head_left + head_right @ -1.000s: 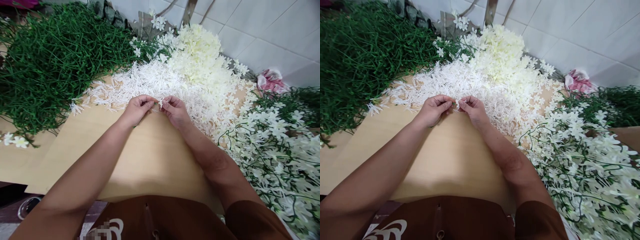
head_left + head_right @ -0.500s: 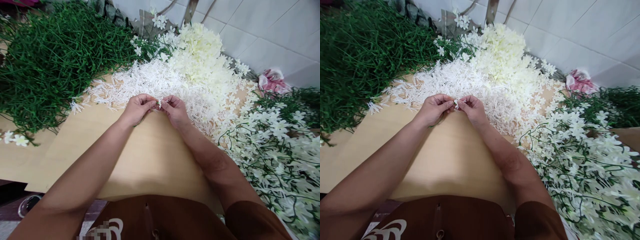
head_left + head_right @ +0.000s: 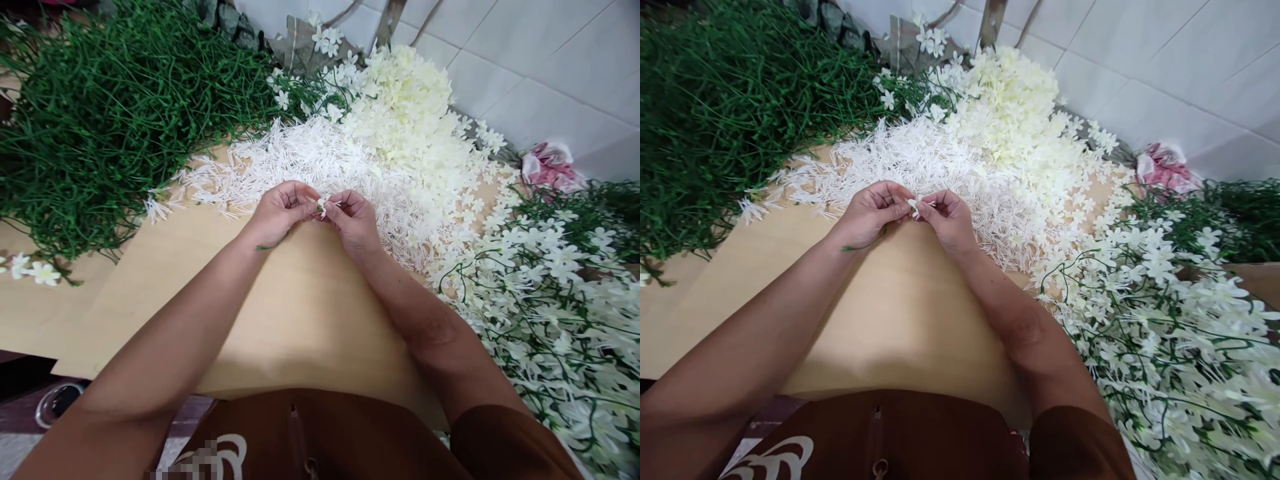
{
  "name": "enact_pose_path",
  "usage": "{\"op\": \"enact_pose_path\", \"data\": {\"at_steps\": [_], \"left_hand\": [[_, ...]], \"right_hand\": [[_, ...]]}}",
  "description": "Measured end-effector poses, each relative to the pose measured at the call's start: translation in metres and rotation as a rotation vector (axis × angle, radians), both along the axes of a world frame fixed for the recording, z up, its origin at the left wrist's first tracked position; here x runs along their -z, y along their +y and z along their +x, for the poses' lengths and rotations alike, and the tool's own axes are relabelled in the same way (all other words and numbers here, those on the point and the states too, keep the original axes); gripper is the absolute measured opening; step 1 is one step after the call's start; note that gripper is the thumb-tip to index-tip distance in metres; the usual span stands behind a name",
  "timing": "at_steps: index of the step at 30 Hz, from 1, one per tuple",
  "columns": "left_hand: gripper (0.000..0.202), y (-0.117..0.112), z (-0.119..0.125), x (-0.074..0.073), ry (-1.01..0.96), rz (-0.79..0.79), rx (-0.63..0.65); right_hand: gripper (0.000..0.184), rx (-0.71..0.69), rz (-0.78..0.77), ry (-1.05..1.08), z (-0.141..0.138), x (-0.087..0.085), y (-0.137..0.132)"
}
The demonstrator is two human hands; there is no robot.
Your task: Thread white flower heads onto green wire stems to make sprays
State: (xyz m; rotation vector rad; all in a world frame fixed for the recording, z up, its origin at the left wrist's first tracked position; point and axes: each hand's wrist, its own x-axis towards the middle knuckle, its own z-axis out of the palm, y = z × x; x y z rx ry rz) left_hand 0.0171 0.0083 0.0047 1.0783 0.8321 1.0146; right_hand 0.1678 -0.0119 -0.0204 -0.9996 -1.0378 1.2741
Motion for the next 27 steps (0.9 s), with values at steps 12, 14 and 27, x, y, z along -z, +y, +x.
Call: {"op": "enact_pose_path", "data": {"at_steps": [12, 14, 27], "left_hand": [[0.031, 0.002, -0.002, 0.001, 0.088, -0.022, 0.036], [0.032, 0.000, -0.001, 0.001, 0.064, -0.056, -0.005], [0.027, -0.002, 0.002, 0.000, 0.042, -0.070, -0.048]], "right_hand": [[0.046, -0.101, -0.081, -0.075, 0.009, -0.004, 0.003], [0.045, -0.100, -0.070, -0.096, 0.010, -0.005, 0.003], [0.045, -0.021, 0.023, -0.176, 0.004, -0.009, -0.001]]}}
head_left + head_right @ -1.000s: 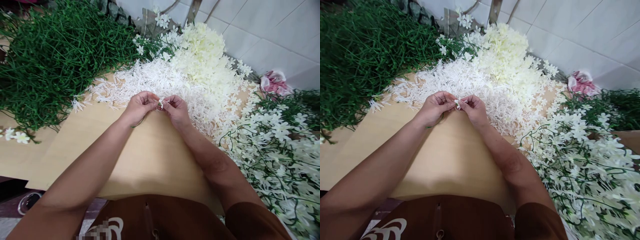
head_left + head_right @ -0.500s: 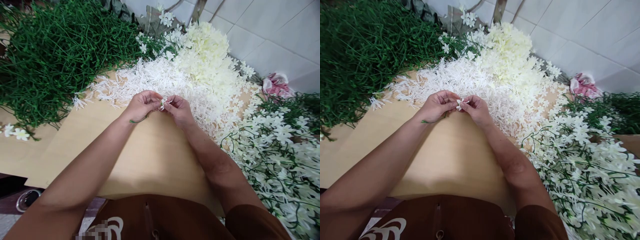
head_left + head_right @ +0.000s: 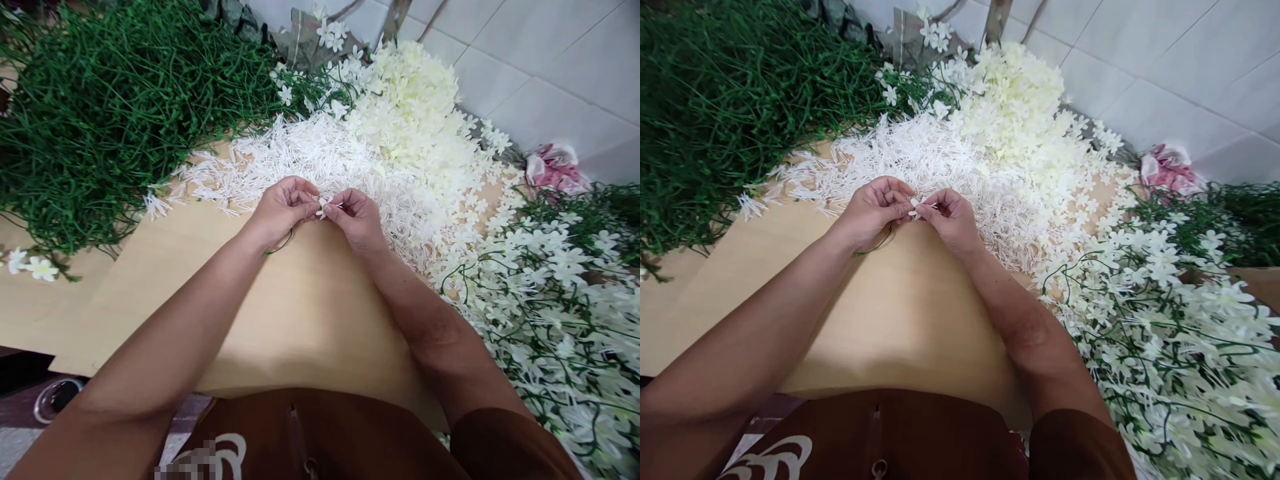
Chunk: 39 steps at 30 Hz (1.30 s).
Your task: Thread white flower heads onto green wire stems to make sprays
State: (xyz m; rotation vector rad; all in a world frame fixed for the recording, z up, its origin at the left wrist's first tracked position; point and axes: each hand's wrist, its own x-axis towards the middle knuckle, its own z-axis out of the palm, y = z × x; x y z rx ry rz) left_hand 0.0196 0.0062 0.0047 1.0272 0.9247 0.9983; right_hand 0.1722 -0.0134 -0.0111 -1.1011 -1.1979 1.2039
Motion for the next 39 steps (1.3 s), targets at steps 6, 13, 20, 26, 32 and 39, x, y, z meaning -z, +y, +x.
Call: {"op": "enact_pose_path", "data": {"at_steps": [6, 13, 20, 26, 32, 39], "left_hand": [[0.026, 0.000, -0.005, -0.002, 0.031, 0.050, 0.071], [0.024, -0.001, -0.006, -0.002, 0.022, 0.042, 0.134], [0.025, -0.003, -0.006, -0.003, 0.040, 0.031, 0.185], [0.033, -0.004, -0.006, -0.001, 0.030, 0.042, 0.215], [0.031, -0.006, -0.008, -0.001, 0.042, 0.025, 0.228], [0.037, 0.000, -0.014, -0.002, -0.013, 0.017, 0.266]], "right_hand": [[0.043, -0.088, -0.033, 0.028, -0.001, 0.000, -0.002], [0.044, -0.169, -0.099, 0.109, 0.001, 0.006, 0.000], [0.041, -0.333, -0.155, 0.102, 0.008, 0.002, 0.004], [0.041, -0.420, -0.143, 0.081, 0.012, 0.003, 0.008], [0.042, -0.382, -0.092, 0.061, 0.006, 0.004, 0.003], [0.042, -0.393, -0.136, 0.075, 0.005, 0.002, 0.008]]}}
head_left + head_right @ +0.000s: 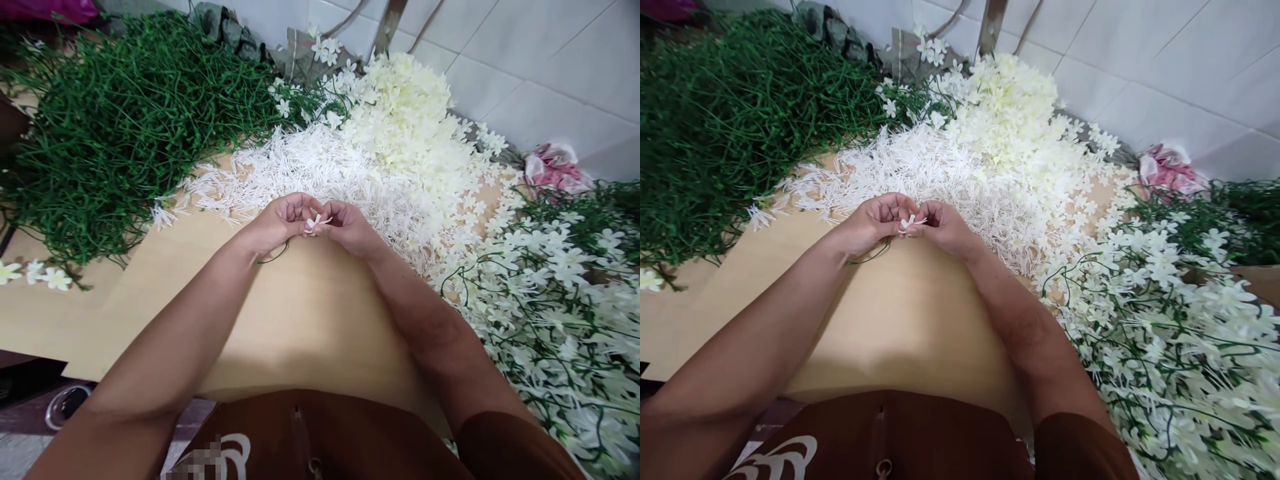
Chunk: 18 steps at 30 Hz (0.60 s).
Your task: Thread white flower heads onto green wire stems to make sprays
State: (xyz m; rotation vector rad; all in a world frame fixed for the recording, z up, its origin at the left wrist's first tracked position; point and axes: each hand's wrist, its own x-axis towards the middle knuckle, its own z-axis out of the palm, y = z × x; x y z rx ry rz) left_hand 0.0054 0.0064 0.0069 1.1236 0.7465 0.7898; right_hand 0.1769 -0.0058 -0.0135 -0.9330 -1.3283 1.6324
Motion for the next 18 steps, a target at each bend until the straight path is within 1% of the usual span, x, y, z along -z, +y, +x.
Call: {"op": "enact_pose_path", "data": {"at_steps": [2, 4, 9, 13, 18], "left_hand": [[0.041, 0.0013, -0.0002, 0.0014, -0.017, -0.004, -0.002], [0.042, 0.0021, 0.0004, 0.0035, -0.030, -0.003, -0.031], [0.036, 0.0025, 0.0039, 0.0065, 0.010, -0.008, -0.121], [0.034, 0.0018, 0.0065, 0.0044, 0.010, -0.029, -0.136], [0.041, 0.0011, 0.0076, 0.0006, -0.017, -0.069, -0.133]], "right_hand": [[0.043, 0.024, -0.029, 0.031, 0.0020, -0.0016, 0.0005], [0.044, 0.052, -0.042, 0.047, 0.0040, -0.0029, 0.0001], [0.043, 0.108, -0.055, 0.000, 0.0068, -0.0043, -0.0013], [0.042, 0.128, -0.060, 0.010, 0.0060, -0.0046, -0.0022], [0.042, 0.119, -0.054, 0.017, 0.0044, -0.0051, -0.0030]]}}
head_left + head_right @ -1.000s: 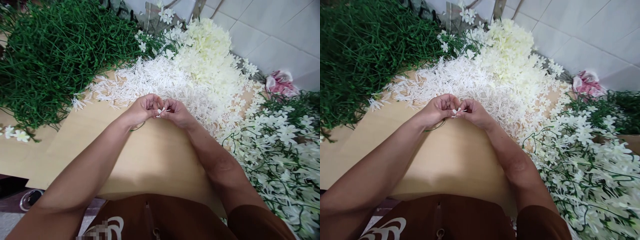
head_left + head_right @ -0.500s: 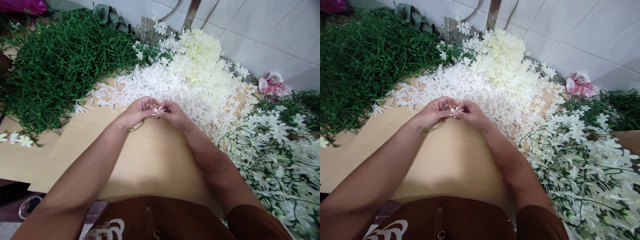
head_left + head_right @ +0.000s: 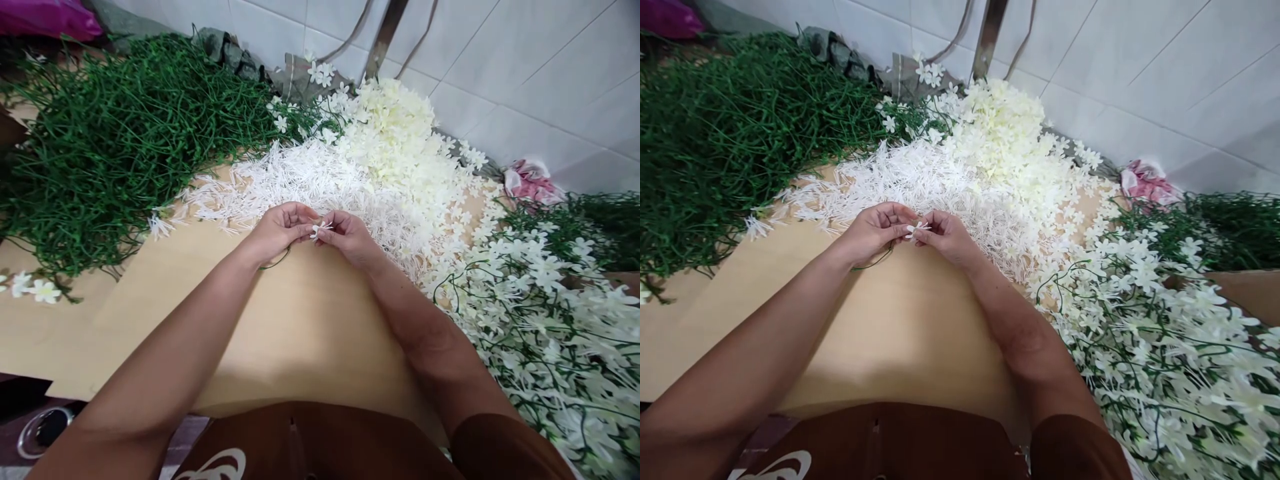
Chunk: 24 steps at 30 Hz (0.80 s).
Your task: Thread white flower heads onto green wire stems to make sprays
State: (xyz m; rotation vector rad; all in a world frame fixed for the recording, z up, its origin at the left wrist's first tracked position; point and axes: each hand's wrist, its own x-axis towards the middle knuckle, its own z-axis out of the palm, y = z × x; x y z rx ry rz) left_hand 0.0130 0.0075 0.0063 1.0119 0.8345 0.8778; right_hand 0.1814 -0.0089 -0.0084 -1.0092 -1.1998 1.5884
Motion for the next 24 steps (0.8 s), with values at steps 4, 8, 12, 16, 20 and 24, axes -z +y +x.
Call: {"op": "enact_pose_path", "data": {"at_steps": [4, 8, 12, 16, 20, 24], "left_hand": [[0.040, 0.000, 0.000, -0.001, 0.013, 0.015, 0.014], [0.032, -0.003, 0.001, -0.001, 0.046, 0.011, 0.028], [0.024, -0.005, 0.002, -0.002, 0.084, -0.022, 0.024], [0.019, -0.004, -0.001, -0.001, 0.097, -0.003, 0.094], [0.021, -0.001, -0.006, 0.002, 0.059, 0.010, 0.149], [0.038, 0.005, -0.010, 0.008, -0.104, -0.016, 0.101]], "right_hand": [[0.043, 0.001, -0.002, -0.017, 0.001, 0.000, 0.000], [0.046, -0.025, 0.008, -0.081, 0.004, -0.001, 0.000], [0.049, -0.047, 0.030, -0.175, 0.004, 0.000, 0.001], [0.050, -0.066, 0.010, -0.152, 0.000, 0.000, 0.001], [0.046, -0.065, -0.002, -0.108, -0.004, 0.000, 0.001], [0.042, -0.007, -0.054, -0.003, 0.002, -0.004, 0.002]]}}
